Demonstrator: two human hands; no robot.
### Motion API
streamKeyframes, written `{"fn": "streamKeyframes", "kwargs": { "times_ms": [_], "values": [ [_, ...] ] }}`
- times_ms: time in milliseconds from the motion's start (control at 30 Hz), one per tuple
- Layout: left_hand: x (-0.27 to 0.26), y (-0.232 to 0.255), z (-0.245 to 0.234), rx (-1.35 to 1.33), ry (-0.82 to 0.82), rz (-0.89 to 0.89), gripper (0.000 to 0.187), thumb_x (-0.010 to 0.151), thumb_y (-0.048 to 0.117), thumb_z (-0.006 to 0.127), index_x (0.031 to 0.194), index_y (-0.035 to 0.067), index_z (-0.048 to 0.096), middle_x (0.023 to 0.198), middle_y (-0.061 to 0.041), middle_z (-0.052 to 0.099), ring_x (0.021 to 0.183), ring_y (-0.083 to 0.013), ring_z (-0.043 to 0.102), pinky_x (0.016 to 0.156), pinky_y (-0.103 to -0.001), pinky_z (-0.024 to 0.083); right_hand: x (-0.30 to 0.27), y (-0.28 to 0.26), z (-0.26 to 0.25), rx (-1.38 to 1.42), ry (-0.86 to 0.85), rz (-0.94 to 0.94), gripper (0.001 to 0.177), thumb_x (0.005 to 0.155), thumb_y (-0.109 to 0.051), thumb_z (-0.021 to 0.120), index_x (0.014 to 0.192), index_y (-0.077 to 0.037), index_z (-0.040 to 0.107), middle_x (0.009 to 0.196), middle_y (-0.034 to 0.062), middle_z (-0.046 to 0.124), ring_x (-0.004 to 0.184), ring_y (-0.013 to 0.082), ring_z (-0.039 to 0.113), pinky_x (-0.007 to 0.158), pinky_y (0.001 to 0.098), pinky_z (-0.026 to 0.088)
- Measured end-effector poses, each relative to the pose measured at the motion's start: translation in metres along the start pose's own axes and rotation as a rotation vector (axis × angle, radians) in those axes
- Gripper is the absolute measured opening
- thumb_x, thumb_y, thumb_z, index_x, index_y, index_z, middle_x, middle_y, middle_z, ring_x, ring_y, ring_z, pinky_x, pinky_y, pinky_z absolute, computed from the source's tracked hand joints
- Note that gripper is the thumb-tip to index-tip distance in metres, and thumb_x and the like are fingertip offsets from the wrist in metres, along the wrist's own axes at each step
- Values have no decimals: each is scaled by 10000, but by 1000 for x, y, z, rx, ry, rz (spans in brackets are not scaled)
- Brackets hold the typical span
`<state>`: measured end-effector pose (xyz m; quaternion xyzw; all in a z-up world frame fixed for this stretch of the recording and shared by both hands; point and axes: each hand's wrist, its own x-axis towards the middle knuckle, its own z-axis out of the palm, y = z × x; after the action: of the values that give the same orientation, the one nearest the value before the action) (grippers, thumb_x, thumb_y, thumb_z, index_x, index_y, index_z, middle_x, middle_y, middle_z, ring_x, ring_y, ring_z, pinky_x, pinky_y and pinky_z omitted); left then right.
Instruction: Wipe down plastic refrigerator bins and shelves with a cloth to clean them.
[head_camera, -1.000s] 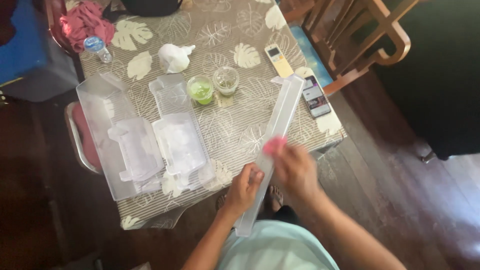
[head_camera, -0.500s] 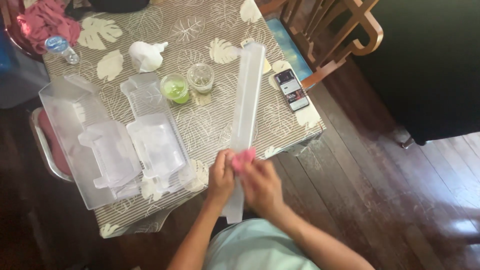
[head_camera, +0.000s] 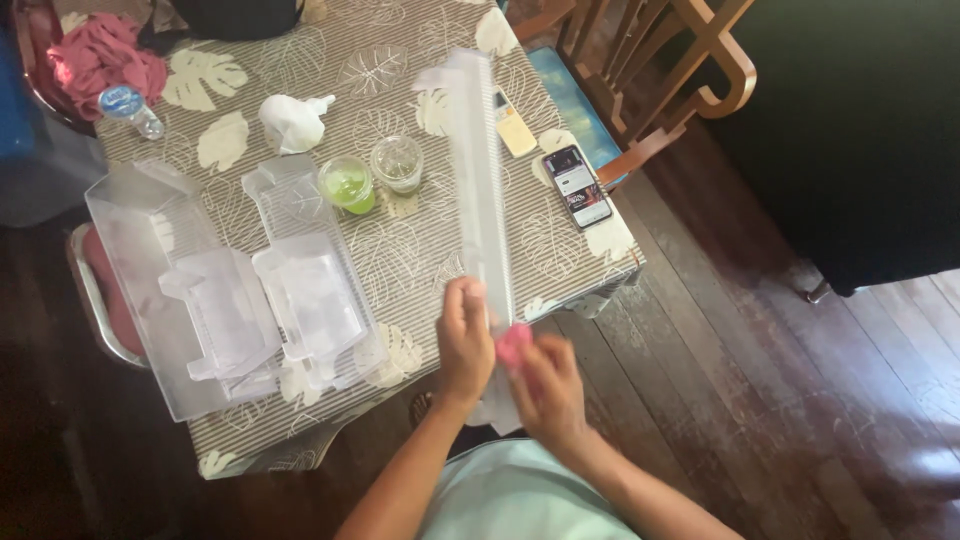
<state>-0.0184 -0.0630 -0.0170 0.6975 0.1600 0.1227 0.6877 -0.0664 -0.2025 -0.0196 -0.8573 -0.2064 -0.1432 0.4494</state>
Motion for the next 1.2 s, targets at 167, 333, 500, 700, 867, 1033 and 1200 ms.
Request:
{"fn": "streamKeyframes", "kwargs": {
  "times_ms": [167, 333, 500, 700, 867, 1033, 1200],
  "values": [
    [-35, -17, -4, 286, -133, 268, 287, 1104, 261, 476, 1172, 22, 617, 873, -205, 684, 798, -380, 668, 635, -480, 533, 85, 12, 13, 180, 275, 254, 233, 1042, -130, 624, 1250, -28, 652, 1024, 84, 555, 801, 215, 533, 665, 341, 480],
    [-43, -33, -29, 522, -209, 483, 191, 1081, 197, 530, 1159, 43, 611, 893, -211, 700, 821, -399, 703, 638, -501, 550, 122, 13, 10, 335, 365, 423, 358, 1046, -239, 666, 1268, 6, 528, 1082, 83, 635, 906, 164, 622, 800, 333, 550],
    [-39, -7, -64, 873, -367, 489, 257, 1033, 215, 611, 1237, 58, 618, 894, -142, 665, 795, -317, 691, 643, -448, 555, 115, 0, 26, 307, 267, 312, 528, 779, -29, 668, 1286, 42, 535, 994, 122, 679, 854, 168, 661, 733, 311, 549],
    [-49, 31, -144, 599, 222, 559, 528, 917, 269, 710, 1323, -9, 518, 1322, -226, 549, 1281, -413, 508, 1113, -515, 390, 97, 19, 46, 966, 356, 715, 229, 934, -117, 530, 1106, -39, 658, 658, 43, 574, 385, 104, 454, 284, 274, 324],
    [-62, -11, -194, -176, 59, -221, 624, 826, 239, 707, 1388, 59, 503, 1377, -191, 558, 1248, -380, 570, 968, -572, 499, 97, 13, 70, 1085, 501, 753, 186, 965, -120, 561, 1123, -30, 600, 773, 27, 624, 559, 126, 595, 437, 285, 479],
    [-65, -20, -203, -812, -45, -397, 658, 767, 71, 644, 1406, 41, 491, 1323, -236, 584, 1104, -449, 661, 871, -590, 600, 92, 5, 79, 1173, 528, 861, 204, 966, -177, 553, 1134, -62, 562, 808, 56, 676, 570, 159, 640, 445, 304, 514],
    [-63, -34, -213, -605, 119, -79, 549, 789, 3, 586, 1314, -149, 530, 1209, -274, 670, 1097, -394, 681, 903, -548, 602, 96, 0, 46, 975, -20, 893, 502, 1010, -496, 486, 1068, -24, 645, 724, 155, 707, 391, 172, 563, 250, 278, 390]
  ]
}}
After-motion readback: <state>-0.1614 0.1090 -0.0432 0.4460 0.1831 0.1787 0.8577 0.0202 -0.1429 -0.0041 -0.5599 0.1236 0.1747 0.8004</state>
